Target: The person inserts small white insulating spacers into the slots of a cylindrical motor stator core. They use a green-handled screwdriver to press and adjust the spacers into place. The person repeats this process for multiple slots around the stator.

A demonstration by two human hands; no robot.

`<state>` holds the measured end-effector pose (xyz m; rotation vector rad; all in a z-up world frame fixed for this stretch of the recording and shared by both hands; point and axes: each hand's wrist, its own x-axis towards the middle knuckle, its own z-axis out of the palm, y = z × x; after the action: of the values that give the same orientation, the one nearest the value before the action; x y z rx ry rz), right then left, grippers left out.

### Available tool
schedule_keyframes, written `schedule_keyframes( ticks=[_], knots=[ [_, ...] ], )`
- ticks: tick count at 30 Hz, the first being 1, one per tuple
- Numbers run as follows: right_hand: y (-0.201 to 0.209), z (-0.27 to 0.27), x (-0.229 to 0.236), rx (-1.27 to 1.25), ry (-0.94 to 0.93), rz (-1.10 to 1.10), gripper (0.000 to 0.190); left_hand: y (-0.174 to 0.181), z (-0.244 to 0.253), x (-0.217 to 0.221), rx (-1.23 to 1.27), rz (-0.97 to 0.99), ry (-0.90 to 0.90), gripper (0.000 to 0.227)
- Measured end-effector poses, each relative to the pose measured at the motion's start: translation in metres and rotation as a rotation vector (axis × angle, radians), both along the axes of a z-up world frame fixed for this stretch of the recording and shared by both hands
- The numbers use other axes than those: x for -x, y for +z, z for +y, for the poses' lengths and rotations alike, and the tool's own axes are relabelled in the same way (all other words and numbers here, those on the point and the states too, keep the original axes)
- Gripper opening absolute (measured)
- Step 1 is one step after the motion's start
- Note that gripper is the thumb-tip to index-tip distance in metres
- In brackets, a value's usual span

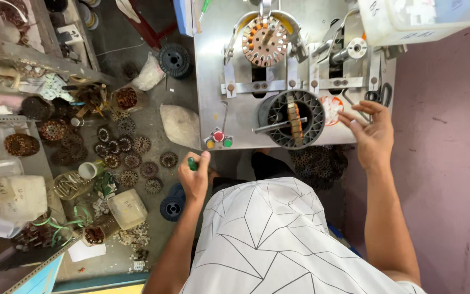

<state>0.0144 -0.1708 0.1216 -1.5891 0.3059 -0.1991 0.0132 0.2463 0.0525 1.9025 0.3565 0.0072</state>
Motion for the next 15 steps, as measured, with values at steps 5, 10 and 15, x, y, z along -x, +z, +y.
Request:
schedule_keyframes(
  ticks=[5, 10, 15],
  knots=[
    [0.079, 0.055, 0.010, -0.033, 0.329, -0.036, 0.055, 0.111, -0.094, -0.012, 0.226, -0.178, -0.475, 0.024],
    [0.110, 0.080, 0.002, 0.277, 0.451, -0.073, 0.056, 0.148, -0.138, -0.029, 0.219, -0.362, -0.654, 0.028],
    [0.103, 0.078, -0.019, 0.122, 0.260, -0.071, 0.038, 0.106, -0.129, -0.079, 0.036, -0.314, -0.473, 0.022]
  ],
)
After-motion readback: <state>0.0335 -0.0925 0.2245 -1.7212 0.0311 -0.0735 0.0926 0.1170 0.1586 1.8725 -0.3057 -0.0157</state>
